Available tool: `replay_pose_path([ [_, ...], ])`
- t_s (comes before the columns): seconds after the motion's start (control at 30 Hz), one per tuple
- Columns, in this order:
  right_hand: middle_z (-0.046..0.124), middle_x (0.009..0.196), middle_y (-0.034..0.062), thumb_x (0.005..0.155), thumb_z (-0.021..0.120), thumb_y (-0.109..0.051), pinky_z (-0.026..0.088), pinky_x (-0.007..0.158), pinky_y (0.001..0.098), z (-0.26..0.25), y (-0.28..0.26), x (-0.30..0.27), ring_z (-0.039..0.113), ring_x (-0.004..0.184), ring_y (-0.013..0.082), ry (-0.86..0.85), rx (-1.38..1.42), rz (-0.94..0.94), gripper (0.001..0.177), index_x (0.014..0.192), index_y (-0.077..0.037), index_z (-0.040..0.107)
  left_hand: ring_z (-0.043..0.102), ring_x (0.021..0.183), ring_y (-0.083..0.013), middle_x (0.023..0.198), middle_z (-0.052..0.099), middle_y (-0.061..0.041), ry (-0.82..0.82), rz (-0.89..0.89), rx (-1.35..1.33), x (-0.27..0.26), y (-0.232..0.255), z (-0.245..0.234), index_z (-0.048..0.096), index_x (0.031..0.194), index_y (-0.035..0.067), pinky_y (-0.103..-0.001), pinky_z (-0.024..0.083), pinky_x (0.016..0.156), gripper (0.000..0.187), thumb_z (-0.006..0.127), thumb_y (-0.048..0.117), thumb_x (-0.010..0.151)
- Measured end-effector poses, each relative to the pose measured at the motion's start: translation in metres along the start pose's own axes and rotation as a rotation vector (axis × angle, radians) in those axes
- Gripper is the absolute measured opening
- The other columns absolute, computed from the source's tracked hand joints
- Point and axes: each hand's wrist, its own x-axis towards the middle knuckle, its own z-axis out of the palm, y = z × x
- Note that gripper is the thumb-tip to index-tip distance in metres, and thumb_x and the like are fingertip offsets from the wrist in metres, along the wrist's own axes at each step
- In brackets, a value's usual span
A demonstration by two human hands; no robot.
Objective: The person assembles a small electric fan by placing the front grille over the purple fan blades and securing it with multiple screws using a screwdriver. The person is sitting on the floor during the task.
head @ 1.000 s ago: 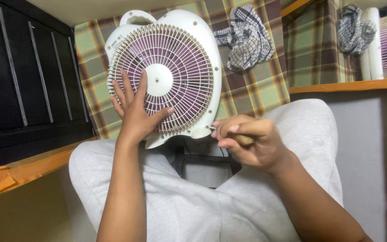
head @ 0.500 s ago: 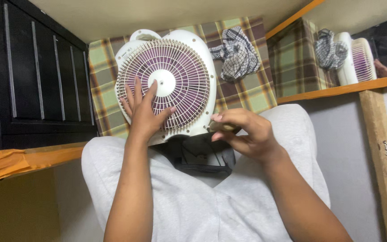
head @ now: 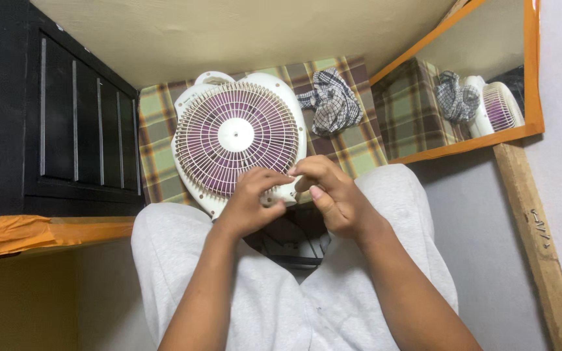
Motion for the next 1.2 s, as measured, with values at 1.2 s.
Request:
replay_pose_path([
  [1.2, 0.072, 0.111, 0.0117, 0.088, 0.087, -0.020, 0.062, 0.089, 0.0291, -0.015, 0.015, 0.006, 0.074, 0.104, 0.0184, 0.260, -0.219, -0.138, 0.041, 0.116, -0.003, 0.062, 0.061, 0.113, -0.0280, 0.116, 0.068, -0.008, 0.215, 0.259, -0.081, 0.018, 0.033, 0.017, 0.067, 0.118, 0.006, -0.042, 0.048, 0.100, 0.048, 0.085, 0.014, 0.074],
])
